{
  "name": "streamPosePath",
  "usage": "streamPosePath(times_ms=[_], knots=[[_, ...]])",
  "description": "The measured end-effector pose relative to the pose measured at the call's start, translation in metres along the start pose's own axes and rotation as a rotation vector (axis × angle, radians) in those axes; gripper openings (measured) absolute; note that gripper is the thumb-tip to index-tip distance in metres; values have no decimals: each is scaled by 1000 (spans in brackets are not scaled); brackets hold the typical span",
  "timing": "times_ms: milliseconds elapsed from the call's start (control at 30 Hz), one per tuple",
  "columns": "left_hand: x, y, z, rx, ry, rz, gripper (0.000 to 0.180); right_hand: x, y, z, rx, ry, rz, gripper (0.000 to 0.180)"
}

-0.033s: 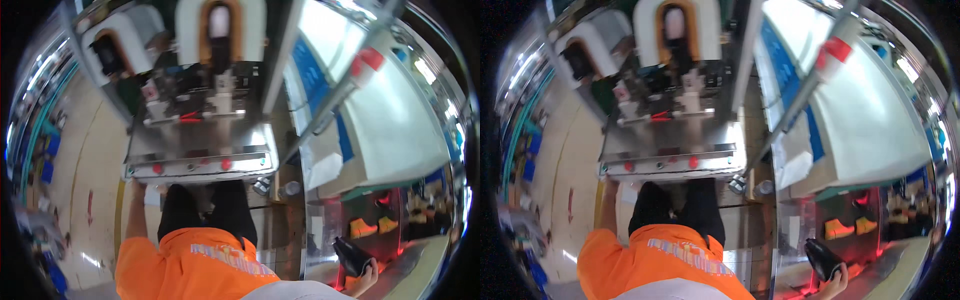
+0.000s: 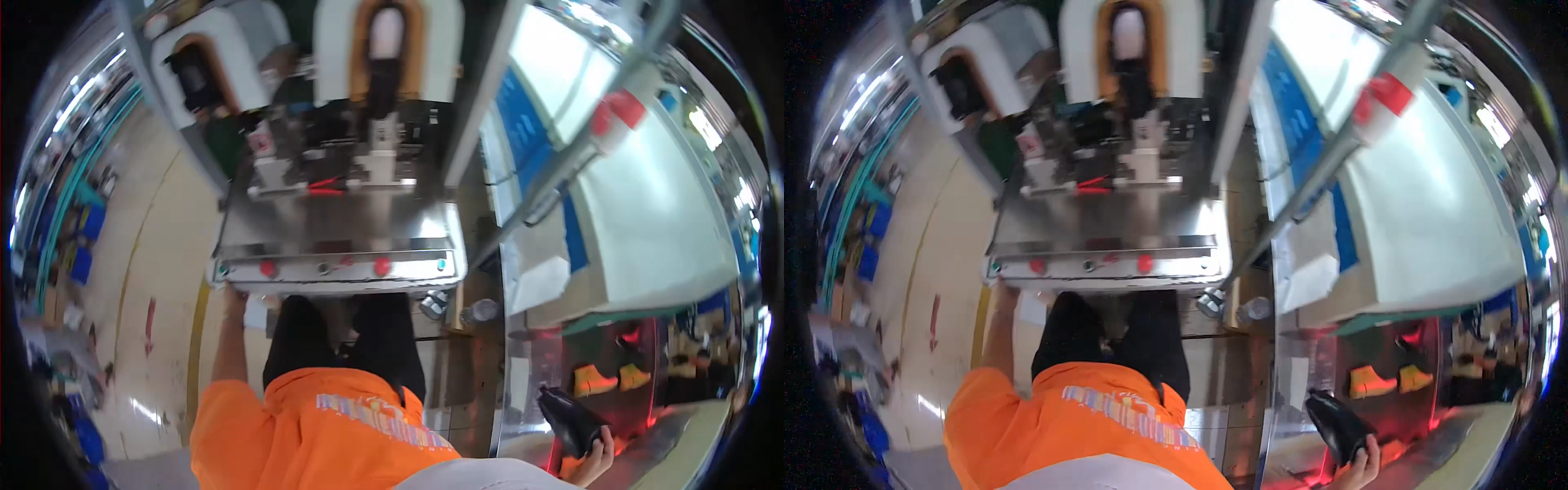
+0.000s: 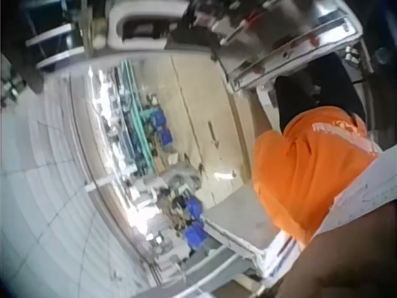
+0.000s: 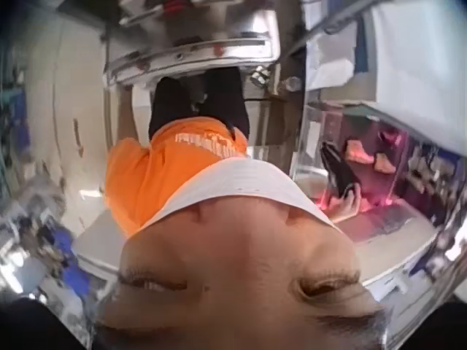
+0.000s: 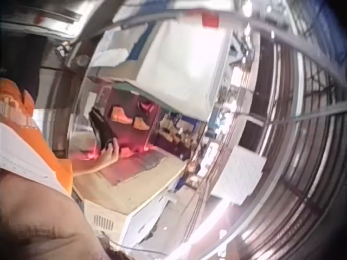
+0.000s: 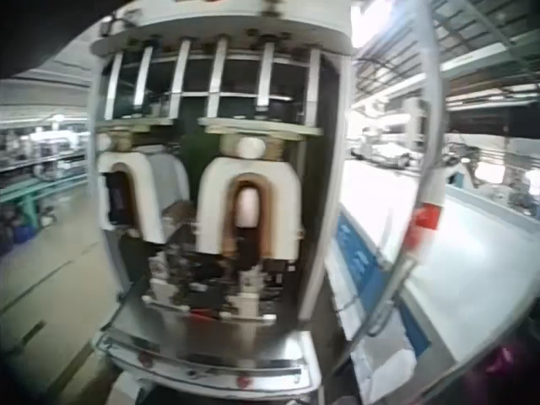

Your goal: The person operates a shoe sole attachment machine in a factory setting. They repeatedly place a black shoe upper into the machine's mold, press a button to activate the press, and then remove the shoe. The process is repeated for multiple shoe units throughout the clip.

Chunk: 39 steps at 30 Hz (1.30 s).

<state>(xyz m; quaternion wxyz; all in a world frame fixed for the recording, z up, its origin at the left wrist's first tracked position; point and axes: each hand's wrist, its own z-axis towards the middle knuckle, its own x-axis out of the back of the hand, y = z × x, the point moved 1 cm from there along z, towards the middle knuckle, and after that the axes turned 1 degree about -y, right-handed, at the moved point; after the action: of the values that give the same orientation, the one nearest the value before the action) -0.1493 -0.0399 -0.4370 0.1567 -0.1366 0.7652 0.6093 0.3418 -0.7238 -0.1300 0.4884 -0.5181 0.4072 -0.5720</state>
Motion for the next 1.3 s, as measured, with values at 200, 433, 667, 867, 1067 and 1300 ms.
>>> streamPosePath(times_ms=[200, 433, 667, 867, 1067, 1300], knots=[[-48, 8, -19, 190, 400, -32, 48, -187, -68, -9, 234, -456, 175, 25], [-55, 21, -36, 62, 473, 19, 43, -444, -67, -50, 176, -829, 268, 22], [-56, 5, -26, 54, 508, 143, 58, -520, 9, -93, 44, -934, 434, 10], [-67, 28, -44, 37, 549, 209, 59, -510, 51, -37, 344, -676, 242, 11], [-75, 42, -55, 127, 541, 159, 57, -530, 90, -8, 568, -477, -5, 18], [-78, 43, -57, 82, 517, 115, 57, -536, 82, -33, 885, -414, -284, 18]])
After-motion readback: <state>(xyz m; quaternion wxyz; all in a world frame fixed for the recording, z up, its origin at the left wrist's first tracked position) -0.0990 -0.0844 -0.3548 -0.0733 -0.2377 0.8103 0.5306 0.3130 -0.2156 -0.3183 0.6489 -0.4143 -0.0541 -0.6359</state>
